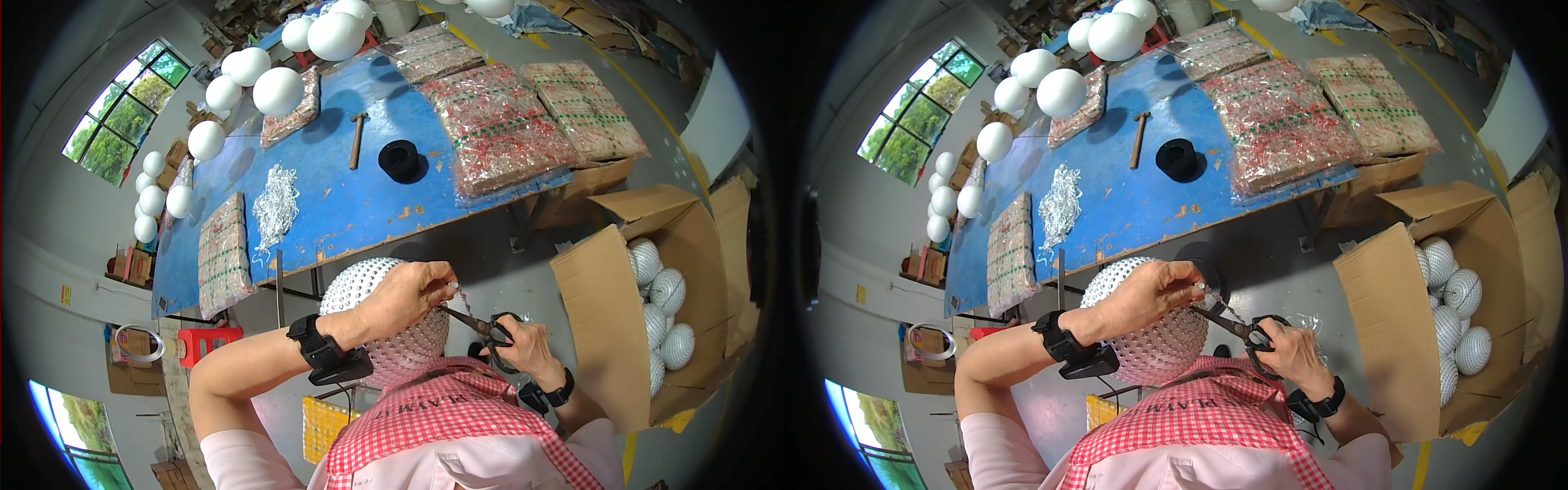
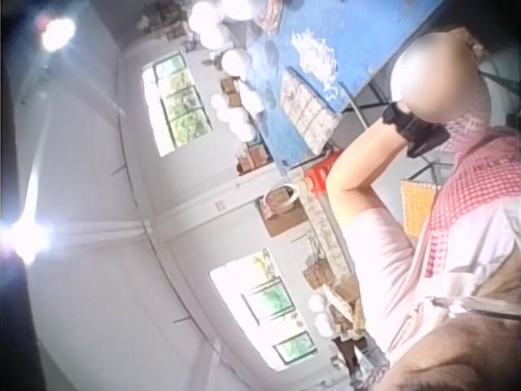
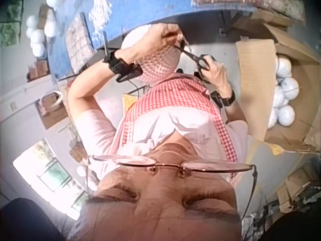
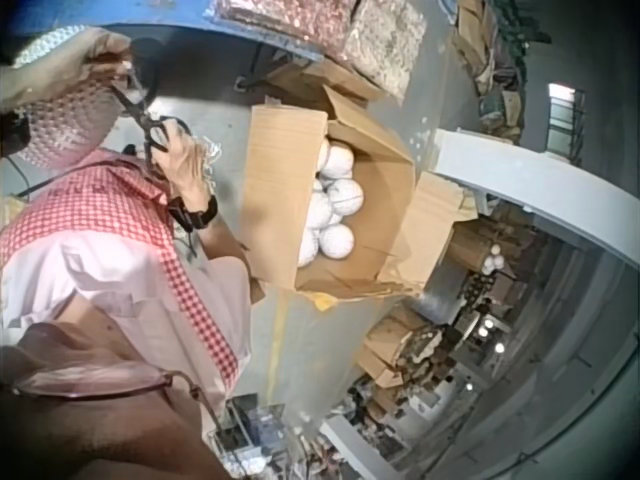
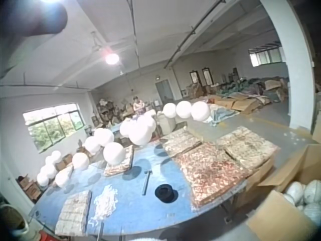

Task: The person wraps a string of beads around a white sphere, trims the strand with shears, and places the finished sphere into a cardboard box. They then set aside a plastic bag and begin wrapping a new string of beads around another white sphere.

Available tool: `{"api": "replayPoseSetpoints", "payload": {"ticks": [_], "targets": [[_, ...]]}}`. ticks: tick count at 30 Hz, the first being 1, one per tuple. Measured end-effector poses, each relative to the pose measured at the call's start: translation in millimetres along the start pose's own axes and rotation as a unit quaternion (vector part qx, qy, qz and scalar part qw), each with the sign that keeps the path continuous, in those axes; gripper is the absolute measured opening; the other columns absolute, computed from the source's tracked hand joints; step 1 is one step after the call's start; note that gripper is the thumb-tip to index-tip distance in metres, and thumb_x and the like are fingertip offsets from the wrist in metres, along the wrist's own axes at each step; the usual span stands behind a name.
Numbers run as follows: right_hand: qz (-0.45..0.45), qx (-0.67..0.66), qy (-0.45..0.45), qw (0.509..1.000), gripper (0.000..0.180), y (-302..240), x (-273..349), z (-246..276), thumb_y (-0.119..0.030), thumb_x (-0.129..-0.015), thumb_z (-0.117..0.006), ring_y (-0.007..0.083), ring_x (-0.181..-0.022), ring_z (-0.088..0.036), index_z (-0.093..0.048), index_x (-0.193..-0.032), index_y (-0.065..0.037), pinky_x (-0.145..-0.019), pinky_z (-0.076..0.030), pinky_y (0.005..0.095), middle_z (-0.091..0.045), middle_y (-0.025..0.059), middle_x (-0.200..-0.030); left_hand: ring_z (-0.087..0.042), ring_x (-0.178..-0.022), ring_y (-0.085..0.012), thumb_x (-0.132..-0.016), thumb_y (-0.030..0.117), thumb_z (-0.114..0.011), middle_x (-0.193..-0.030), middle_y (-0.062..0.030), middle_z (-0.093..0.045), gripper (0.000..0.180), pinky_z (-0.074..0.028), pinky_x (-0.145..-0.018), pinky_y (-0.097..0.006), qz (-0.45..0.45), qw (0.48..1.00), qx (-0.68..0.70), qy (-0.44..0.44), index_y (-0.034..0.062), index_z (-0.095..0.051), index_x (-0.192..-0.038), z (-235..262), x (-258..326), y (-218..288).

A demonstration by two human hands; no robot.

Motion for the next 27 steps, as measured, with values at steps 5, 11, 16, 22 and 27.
{"api": "replayPoseSetpoints", "payload": {"ticks": [5,11,16,22,27], "targets": [[-0.004,-0.011,-0.002,1.0,0.048,5.6,3.4,-4.9,-0.034,-0.064,-0.081,0.029,-0.057,-0.062,-0.054,-0.093,-0.008,-0.048,-0.045,0.0375,-0.058,0.0097,-0.06,-0.057,-0.072,-0.0084,-0.094,0.015,-0.055,-0.077,-0.004,-0.061,0.019,-0.047,-0.062,-0.025,0.063,0.984,0.165,-0.013,-0.004,-0.057,-0.096,-5.7,0.3,-5.7],[-0.023,-0.147,0.075,0.986,0.046,25.2,16.4,-6.4,-0.027,-0.064,-0.083,0.0208,-0.053,-0.059,-0.053,-0.092,-0.006,-0.046,-0.043,0.0321,-0.054,0.0061,-0.057,-0.057,-0.084,-0.0055,-0.095,0.014,-0.054,-0.088,-0.002,-0.063,0.016,-0.046,-0.075,-0.022,0.067,0.986,0.154,0.016,0.0001,-0.057,-0.101,23.7,6.6,2.9],[-0.236,-0.234,0.132,0.934,0.037,97.1,-14.7,-19.6,-0.014,-0.067,-0.076,0.0153,-0.056,-0.056,-0.051,-0.093,-0.003,-0.051,-0.043,0.0304,-0.056,0.0065,-0.062,-0.058,-0.084,-0.0075,-0.095,0.014,-0.054,-0.09,-0.0041,-0.064,0.017,-0.046,-0.075,-0.023,0.053,0.976,0.197,0.072,-0.0021,-0.058,-0.096,49.0,22.7,5.6],[-0.172,-0.108,0.015,0.979,0.026,135.3,-110.5,-44.7,-0.01,-0.071,-0.062,0.0317,-0.074,-0.062,-0.054,-0.095,-0.001,-0.067,-0.046,0.0405,-0.061,0.0145,-0.075,-0.059,-0.092,-0.0086,-0.094,0.012,-0.055,-0.095,-0.0054,-0.065,0.014,-0.047,-0.082,-0.023,0.081,0.958,0.251,0.113,-0.0014,-0.056,-0.099,74.5,70.2,14.0],[-0.062,-0.004,0.001,0.998,0.023,161.8,-205.4,-110.7,-0.002,-0.07,-0.054,0.0417,-0.087,-0.057,-0.054,-0.093,0.002,-0.076,-0.045,0.0487,-0.059,0.0232,-0.085,-0.06,-0.098,-0.0125,-0.093,0.009,-0.055,-0.099,-0.0089,-0.066,0.013,-0.046,-0.087,-0.025,0.098,0.928,0.322,0.158,-0.0014,-0.056,-0.101,71.7,112.8,-1.7]]}}
Point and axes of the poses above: each hand's wrist, its own x-axis away from the middle knuckle, its own z-axis out of the back of the hand, y = z × x, the point moved 4 cm from there along -x, towards the middle knuckle
